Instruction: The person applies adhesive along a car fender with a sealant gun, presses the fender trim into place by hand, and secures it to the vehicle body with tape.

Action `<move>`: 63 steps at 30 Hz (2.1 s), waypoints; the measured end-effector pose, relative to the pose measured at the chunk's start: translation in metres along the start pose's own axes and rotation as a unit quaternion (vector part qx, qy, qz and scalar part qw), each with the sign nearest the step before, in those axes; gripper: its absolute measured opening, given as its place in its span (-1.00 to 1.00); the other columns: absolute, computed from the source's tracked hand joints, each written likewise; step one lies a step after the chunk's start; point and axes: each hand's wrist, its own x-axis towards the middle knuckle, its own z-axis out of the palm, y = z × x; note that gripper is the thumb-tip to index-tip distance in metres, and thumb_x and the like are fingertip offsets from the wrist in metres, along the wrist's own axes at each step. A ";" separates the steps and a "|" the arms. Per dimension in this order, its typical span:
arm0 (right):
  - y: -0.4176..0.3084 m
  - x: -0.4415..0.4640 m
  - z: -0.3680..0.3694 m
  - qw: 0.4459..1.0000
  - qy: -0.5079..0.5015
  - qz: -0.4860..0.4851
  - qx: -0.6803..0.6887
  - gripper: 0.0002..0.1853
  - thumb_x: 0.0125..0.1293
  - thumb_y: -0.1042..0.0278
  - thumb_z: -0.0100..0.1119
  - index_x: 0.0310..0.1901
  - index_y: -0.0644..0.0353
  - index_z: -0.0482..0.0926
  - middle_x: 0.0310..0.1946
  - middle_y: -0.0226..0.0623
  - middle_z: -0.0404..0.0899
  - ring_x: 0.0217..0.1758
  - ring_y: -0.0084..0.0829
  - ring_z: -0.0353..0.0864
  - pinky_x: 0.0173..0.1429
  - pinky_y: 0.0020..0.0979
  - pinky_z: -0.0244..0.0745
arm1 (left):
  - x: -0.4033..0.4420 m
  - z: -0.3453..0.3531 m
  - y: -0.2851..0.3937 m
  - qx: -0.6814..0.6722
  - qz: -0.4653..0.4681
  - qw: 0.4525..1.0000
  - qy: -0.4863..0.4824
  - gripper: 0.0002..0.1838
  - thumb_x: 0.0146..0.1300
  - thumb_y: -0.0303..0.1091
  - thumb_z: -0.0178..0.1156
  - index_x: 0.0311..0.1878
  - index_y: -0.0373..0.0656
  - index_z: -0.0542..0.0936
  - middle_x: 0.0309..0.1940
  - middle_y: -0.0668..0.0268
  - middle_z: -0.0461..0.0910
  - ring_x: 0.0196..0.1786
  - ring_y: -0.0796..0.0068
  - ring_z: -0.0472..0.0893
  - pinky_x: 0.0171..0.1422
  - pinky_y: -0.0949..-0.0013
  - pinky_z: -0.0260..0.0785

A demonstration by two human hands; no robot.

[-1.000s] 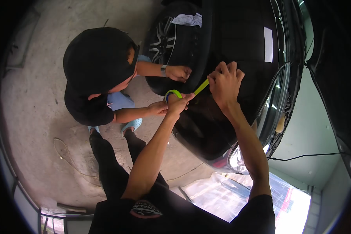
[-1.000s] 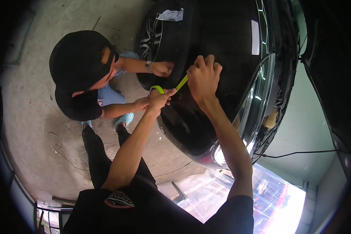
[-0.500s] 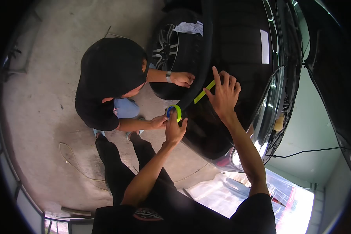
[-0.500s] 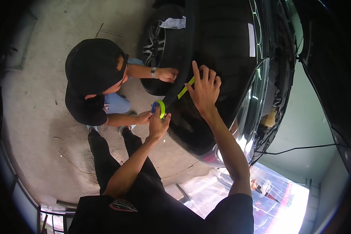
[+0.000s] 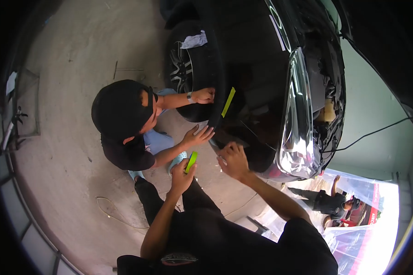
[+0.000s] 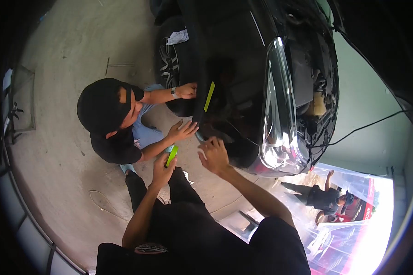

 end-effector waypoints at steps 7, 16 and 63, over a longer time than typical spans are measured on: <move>-0.101 -0.155 0.137 0.888 -0.247 0.268 0.281 -0.72 0.31 0.03 0.28 -0.11 0.01 0.72 -0.25 -0.20 0.73 0.01 -0.09 0.69 0.14 -0.06 0.58 | -0.075 -0.080 0.037 0.087 -0.036 0.991 -0.091 -0.76 0.37 -0.32 0.31 -0.18 -0.35 0.58 -0.55 0.27 0.55 -0.44 0.65 0.49 -0.32 0.37 0.34; -0.151 -0.195 0.193 0.795 -0.129 0.427 0.411 -0.58 0.30 -0.04 0.18 -0.01 0.05 0.77 -0.04 -0.05 0.76 0.10 -0.08 0.73 0.23 -0.14 0.59 | -0.106 -0.173 0.041 0.229 -0.043 0.960 -0.157 -0.68 0.37 -0.23 0.28 -0.08 -0.35 0.58 -0.50 0.18 0.60 -0.41 0.52 0.59 -0.29 0.31 0.43; -0.309 -0.209 0.320 0.663 0.045 0.499 0.556 -0.76 0.25 0.33 0.20 -0.16 0.08 0.83 -0.36 -0.23 0.78 -0.42 -0.43 0.73 -0.23 -0.37 0.65 | -0.173 -0.228 0.081 0.142 -0.102 0.967 -0.187 -0.78 0.48 -0.27 0.20 -0.19 -0.25 0.59 -0.49 0.36 0.60 -0.46 0.63 0.54 -0.33 0.48 0.37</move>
